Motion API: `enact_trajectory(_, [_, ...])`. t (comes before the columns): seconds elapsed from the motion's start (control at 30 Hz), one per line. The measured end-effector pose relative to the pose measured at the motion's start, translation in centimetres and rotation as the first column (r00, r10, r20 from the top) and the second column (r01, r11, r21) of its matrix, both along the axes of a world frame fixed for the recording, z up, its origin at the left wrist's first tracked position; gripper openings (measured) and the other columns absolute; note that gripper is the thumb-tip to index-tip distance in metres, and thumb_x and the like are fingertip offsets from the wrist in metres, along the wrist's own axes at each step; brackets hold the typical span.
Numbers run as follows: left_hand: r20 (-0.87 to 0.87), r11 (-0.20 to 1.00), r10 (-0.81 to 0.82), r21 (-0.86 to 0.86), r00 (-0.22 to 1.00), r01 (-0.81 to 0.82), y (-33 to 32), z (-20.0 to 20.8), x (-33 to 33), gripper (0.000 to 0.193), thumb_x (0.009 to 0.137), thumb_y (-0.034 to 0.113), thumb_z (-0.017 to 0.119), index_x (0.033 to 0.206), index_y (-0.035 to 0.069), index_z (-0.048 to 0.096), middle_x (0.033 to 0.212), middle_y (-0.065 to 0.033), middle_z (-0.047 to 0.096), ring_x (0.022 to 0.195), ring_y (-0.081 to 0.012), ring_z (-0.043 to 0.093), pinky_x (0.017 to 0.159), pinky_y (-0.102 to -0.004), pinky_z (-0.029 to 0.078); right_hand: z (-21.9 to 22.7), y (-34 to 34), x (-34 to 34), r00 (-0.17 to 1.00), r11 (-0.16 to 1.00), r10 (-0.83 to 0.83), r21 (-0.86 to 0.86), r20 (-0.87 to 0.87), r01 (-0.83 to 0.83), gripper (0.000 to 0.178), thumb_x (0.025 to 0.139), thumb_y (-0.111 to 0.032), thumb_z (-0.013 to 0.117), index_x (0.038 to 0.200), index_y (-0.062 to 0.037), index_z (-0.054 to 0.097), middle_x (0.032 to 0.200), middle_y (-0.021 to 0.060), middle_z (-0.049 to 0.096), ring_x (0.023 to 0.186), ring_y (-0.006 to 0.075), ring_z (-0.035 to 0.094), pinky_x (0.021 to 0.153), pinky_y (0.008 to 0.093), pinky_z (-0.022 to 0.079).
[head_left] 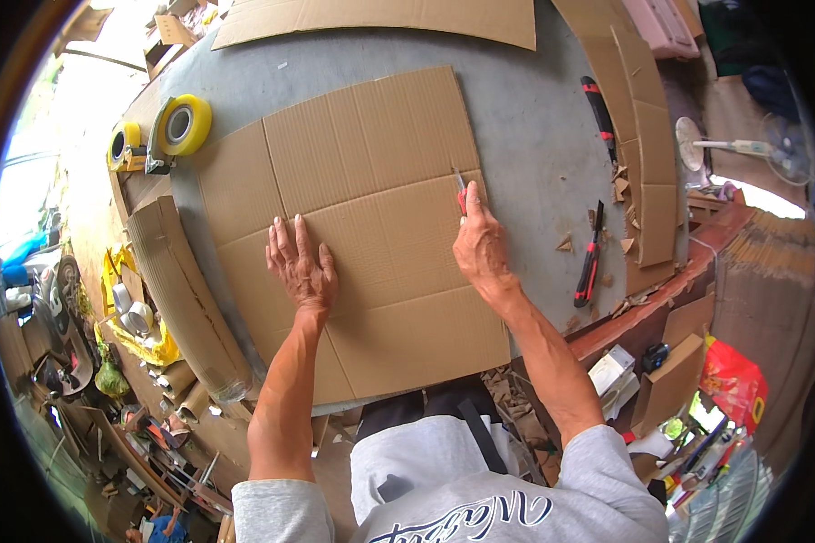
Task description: The person folds and tapes cardboard pieces into rectangular boxes using a handheld tape dispenser and a utility knife. They cut and trim cardboard, apply tape to seams, and place finished boxes on a pile. The workspace is cluttered with cardboard, tubes, and tools.
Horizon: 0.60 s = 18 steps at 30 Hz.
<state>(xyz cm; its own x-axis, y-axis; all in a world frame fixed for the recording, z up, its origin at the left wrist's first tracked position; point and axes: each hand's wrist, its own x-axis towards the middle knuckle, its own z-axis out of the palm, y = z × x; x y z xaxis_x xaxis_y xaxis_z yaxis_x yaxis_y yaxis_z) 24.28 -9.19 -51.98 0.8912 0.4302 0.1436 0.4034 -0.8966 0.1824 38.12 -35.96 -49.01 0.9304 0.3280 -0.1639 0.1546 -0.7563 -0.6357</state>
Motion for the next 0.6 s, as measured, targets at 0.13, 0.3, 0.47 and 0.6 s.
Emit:
enact_trajectory(0.13, [-0.009,1.000,0.014,-0.011,1.000,-0.014,0.0,0.0,0.0,0.067,0.090,0.026,0.060,0.152,0.011,0.040,0.160,-0.0180,0.029,0.149,-0.0358,0.023,0.120,-0.0541,0.017,0.4,-0.5,-0.5,0.999,0.999,-0.016,0.047,0.036,0.015,0.059,0.092,0.004,0.050,0.147,0.0149,0.031,0.127,0.0359,0.058,0.109,0.0481,0.062,0.093,0.0462,0.053])
enact_trajectory(0.3, [0.001,0.999,0.026,-0.032,1.000,-0.025,-0.1,0.2,-0.2,0.066,0.091,0.025,0.058,0.153,0.010,0.039,0.160,-0.0177,0.029,0.149,-0.0357,0.024,0.120,-0.0538,0.017,1.5,-0.8,1.2,0.998,0.983,-0.035,0.177,-0.045,0.043,0.058,0.094,0.000,0.047,0.148,0.0132,0.031,0.125,0.0340,0.060,0.109,0.0461,0.062,0.093,0.0455,0.052])
enact_trajectory(0.47, [-0.002,0.999,0.023,-0.041,1.000,-0.023,0.1,0.1,-0.1,0.066,0.091,0.025,0.059,0.153,0.010,0.039,0.160,-0.0178,0.029,0.149,-0.0360,0.024,0.120,-0.0545,0.018,-1.0,2.3,9.1,0.994,0.982,-0.022,0.184,-0.110,0.042,0.060,0.095,-0.006,0.046,0.150,0.0111,0.031,0.109,0.0315,0.066,0.091,0.0423,0.067,0.082,0.0453,0.053])
enact_trajectory(0.6, [0.005,0.998,0.024,-0.063,1.000,-0.023,0.3,0.3,0.0,0.067,0.090,0.023,0.060,0.153,0.010,0.039,0.160,-0.0175,0.029,0.149,-0.0358,0.024,0.120,-0.0544,0.018,-2.6,4.7,13.8,0.999,0.976,-0.002,0.216,0.041,-0.007,0.051,0.096,-0.010,0.047,0.145,0.0046,0.040,0.087,0.0232,0.065,0.071,0.0319,0.065,0.068,0.0414,0.053])
